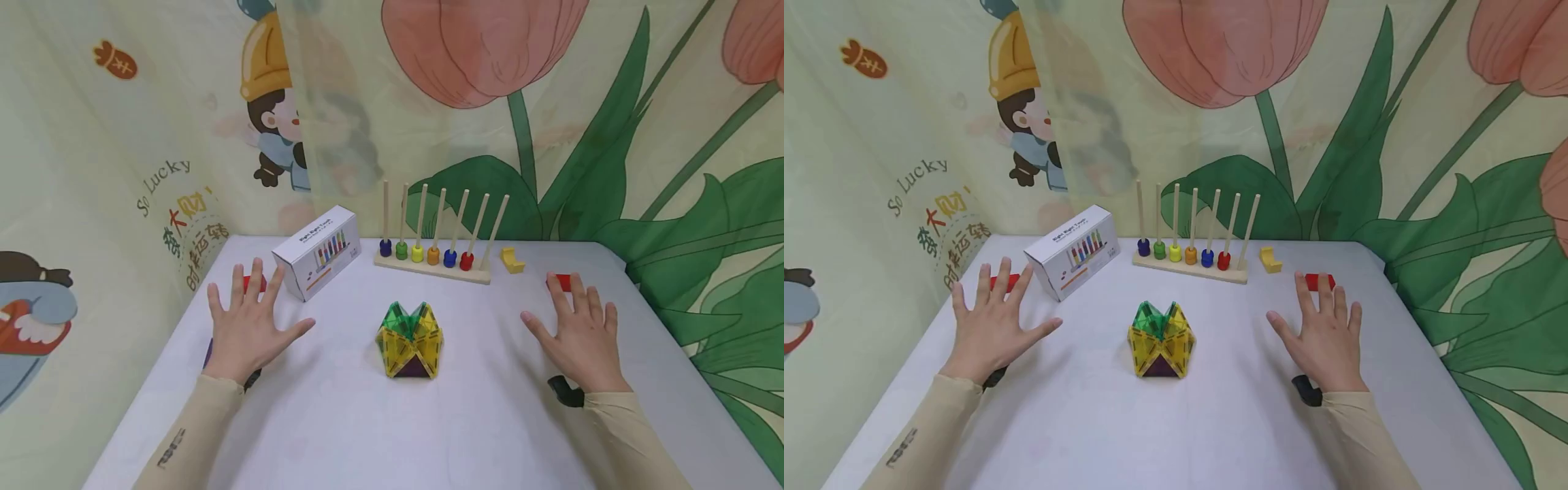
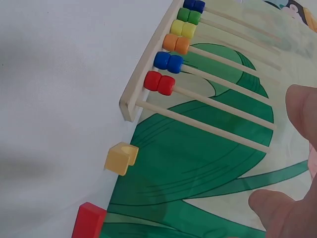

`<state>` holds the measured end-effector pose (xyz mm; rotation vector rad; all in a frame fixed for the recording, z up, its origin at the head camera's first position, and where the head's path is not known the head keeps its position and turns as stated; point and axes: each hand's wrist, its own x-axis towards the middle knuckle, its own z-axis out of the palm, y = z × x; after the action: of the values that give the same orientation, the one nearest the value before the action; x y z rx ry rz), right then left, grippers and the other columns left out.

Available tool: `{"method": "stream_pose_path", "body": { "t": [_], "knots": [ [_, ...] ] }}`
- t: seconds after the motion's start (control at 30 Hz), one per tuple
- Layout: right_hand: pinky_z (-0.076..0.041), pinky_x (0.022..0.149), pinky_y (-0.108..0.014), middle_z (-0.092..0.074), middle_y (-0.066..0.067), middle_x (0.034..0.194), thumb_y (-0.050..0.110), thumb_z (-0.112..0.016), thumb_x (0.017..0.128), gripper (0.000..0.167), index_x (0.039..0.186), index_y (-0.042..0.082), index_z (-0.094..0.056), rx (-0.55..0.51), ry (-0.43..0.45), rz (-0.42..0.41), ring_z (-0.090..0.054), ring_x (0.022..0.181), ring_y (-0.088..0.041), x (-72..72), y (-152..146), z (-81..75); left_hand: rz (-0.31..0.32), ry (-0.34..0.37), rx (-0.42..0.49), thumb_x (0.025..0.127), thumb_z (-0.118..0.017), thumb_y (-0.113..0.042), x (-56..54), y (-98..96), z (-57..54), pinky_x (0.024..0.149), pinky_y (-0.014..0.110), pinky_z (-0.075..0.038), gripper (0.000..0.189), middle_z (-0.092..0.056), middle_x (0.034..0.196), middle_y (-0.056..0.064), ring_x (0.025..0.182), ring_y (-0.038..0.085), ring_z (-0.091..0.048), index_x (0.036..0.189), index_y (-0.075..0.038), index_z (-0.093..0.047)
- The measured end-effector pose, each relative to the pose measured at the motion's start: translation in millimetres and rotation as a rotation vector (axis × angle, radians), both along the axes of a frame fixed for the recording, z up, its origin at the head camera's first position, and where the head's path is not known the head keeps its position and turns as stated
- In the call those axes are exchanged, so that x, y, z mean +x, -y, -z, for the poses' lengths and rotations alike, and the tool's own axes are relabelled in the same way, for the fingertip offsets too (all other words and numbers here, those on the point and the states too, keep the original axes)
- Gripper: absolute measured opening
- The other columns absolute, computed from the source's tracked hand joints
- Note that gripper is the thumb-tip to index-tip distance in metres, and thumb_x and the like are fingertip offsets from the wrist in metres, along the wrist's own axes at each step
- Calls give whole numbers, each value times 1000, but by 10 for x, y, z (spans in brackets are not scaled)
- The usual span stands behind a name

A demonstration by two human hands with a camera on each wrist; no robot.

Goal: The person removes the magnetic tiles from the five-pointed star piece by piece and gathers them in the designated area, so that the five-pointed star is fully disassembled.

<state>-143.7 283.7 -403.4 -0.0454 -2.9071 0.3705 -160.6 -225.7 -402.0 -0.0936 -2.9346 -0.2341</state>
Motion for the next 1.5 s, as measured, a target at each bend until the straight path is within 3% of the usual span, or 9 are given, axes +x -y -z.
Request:
{"method": "stream_pose_path", "body": {
  "t": [0.3,0.47,0.63,1.03,1.33,1.43,1.5],
  "knots": [
    [-3,120,-80,-8,-30,171,65,-52,97,93,167,16,-15,-6,-2,13,-10,153,-61,-97,-12,-33,-8,-15,9,85,-54,-83,-67,64,-137,120,76,14,112,7,176,15,162,46,8,169,-25,-6],
    [-4,119,-81,-9,-31,170,62,-54,97,93,167,15,-15,3,29,22,-11,152,-62,-44,-54,-6,-7,14,13,85,-53,-84,-31,52,-87,119,76,15,113,8,176,15,162,46,8,169,-24,-7],
    [-3,119,-81,-9,-31,170,66,-50,98,93,168,17,-13,-10,26,17,-11,152,-62,-26,-67,10,8,-2,16,84,-59,-81,-32,28,-65,121,76,11,113,8,176,13,163,43,8,169,-25,-8],
    [-2,119,-81,-9,-31,171,62,-55,97,95,168,18,-9,-40,65,4,-12,152,-62,-22,-8,117,212,30,24,79,-74,-71,-156,-258,30,126,71,-2,117,1,177,10,164,38,4,168,-26,-13],
    [-10,118,-81,-15,-31,170,53,-62,96,95,168,16,-13,-49,63,-25,-21,150,-60,-41,159,193,327,77,-2,73,-79,-72,-255,-552,100,126,72,-7,124,-5,178,9,164,38,-2,168,-29,-13],
    [-12,119,-80,-18,-31,169,51,-64,96,93,168,15,-16,-55,77,-45,-25,149,-60,-44,268,233,400,80,19,71,-84,-69,-263,-653,108,127,69,-10,124,-7,178,6,164,35,-6,168,-31,-17],
    [-13,119,-80,-21,-30,168,51,-64,96,91,167,15,-20,-59,86,-63,-27,148,-60,-42,345,267,481,60,58,70,-88,-63,-263,-722,113,126,67,-15,120,-12,177,5,163,34,-14,166,-31,-23]
  ]
}}
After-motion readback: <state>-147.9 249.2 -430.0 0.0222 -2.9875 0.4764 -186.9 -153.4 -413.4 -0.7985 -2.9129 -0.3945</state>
